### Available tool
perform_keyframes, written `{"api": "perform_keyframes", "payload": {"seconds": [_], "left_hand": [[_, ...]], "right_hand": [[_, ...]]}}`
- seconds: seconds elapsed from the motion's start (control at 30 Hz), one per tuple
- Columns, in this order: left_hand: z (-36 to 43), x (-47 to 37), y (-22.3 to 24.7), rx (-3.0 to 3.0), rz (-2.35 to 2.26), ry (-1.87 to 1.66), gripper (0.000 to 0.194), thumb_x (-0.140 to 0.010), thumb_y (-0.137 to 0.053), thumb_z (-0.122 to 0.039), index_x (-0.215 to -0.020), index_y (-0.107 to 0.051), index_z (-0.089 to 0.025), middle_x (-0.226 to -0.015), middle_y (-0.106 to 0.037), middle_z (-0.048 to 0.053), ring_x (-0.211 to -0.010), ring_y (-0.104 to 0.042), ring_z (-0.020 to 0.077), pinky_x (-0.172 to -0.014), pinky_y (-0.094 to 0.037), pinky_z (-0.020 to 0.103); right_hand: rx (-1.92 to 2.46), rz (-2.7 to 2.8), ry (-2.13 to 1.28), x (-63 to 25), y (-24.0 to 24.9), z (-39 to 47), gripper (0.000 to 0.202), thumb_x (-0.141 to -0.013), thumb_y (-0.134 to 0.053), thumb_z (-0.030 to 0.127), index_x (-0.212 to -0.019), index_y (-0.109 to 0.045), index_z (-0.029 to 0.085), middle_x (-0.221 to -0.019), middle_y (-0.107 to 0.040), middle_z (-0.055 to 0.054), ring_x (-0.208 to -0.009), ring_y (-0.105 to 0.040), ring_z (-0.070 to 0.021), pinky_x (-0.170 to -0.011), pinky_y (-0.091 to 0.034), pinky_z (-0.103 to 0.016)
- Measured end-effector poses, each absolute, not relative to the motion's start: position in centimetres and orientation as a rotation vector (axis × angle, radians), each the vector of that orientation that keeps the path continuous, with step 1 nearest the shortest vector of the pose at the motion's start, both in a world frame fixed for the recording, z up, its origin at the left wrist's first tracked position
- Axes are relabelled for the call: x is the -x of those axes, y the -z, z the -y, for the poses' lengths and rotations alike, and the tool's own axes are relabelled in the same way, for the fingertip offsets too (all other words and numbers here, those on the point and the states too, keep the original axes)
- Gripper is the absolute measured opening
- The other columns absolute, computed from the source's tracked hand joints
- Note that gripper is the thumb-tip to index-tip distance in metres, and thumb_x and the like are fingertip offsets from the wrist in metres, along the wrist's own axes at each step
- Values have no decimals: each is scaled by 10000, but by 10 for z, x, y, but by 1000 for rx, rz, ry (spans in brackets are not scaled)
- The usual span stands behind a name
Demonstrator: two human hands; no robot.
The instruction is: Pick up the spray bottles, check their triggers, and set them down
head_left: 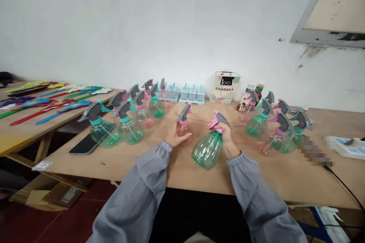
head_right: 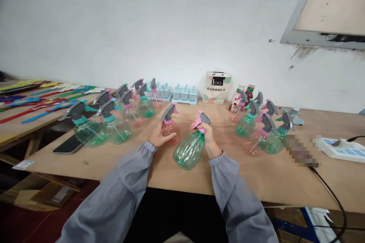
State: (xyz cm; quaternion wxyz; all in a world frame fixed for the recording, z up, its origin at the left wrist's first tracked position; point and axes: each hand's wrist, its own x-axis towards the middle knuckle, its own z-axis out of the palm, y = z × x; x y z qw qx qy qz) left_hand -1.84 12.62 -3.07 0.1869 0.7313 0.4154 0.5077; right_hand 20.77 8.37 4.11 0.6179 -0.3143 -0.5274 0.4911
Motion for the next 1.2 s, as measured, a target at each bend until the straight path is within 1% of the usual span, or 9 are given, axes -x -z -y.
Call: {"api": "perform_keyframes", "payload": {"seconds": [0.1,0.3,0.5,0.67,0.73,0.83,0.93,1.07,1.2], "left_hand": [[-126,18,31,-2068,-1155,-1438,748,-697,-785,-555,-1281,-499,-184,-1247,-651,136,-1246,-610,348,-1088,-484,518],[-127,18,32,-2069,-1141,-1437,759,-691,-784,-566,-1273,-501,-169,-1265,-640,149,-1252,-605,355,-1093,-478,535],[-128,19,33,-2058,-1167,-1449,808,-671,-799,-588,-1302,-495,-186,-1255,-652,140,-1230,-621,355,-1073,-495,528],[-128,19,34,-2071,-1142,-1462,772,-686,-790,-580,-1286,-504,-185,-1257,-651,141,-1240,-617,350,-1089,-483,525],[-129,19,34,-2073,-1130,-1459,768,-695,-785,-572,-1292,-498,-183,-1259,-650,139,-1245,-615,344,-1095,-479,521],[-130,20,35,-2071,-1120,-1451,782,-691,-787,-576,-1296,-491,-179,-1268,-648,143,-1249,-614,341,-1093,-482,521],[-131,20,35,-2066,-1125,-1461,787,-681,-794,-586,-1288,-496,-183,-1267,-651,149,-1237,-624,345,-1079,-495,525],[-131,20,35,-2038,-1142,-1465,776,-665,-804,-586,-1263,-511,-188,-1249,-660,150,-1229,-629,358,-1080,-491,545],[-129,19,32,-2019,-1130,-1452,792,-654,-808,-575,-1269,-506,-178,-1242,-658,161,-1244,-617,371,-1089,-477,561]], "right_hand": [[708,1204,-1141,-208,-42,-82,108,-526,-550,274,-570,-639,231,-625,-656,-23,-620,-604,-188,-684,-539,-349],[673,1115,-1215,-202,-44,-81,257,-520,-605,233,-746,-727,247,-732,-719,-3,-758,-649,-195,-783,-524,-314],[700,1131,-1134,-210,-43,-83,102,-500,-562,247,-534,-656,224,-584,-632,-9,-575,-538,-157,-586,-474,-308],[736,1136,-1095,-208,-44,-80,154,-568,-633,287,-694,-708,242,-709,-716,-12,-768,-680,-211,-741,-542,-329],[796,1122,-966,-211,-45,-80,189,-646,-667,337,-805,-719,249,-792,-735,-16,-851,-698,-215,-787,-543,-331],[960,1112,-630,-227,-46,-85,253,-743,-703,446,-880,-716,234,-819,-715,-16,-793,-666,-190,-710,-522,-303],[1079,1149,-356,-248,-46,-95,344,-758,-731,521,-866,-720,194,-730,-643,5,-681,-577,-151,-617,-464,-271],[1134,1106,-216,-264,-43,-109,422,-754,-716,567,-834,-718,152,-656,-566,22,-616,-495,-132,-581,-425,-274],[1120,1115,-152,-266,-37,-119,430,-744,-716,552,-897,-712,150,-752,-641,-19,-721,-577,-180,-704,-501,-328]]}}
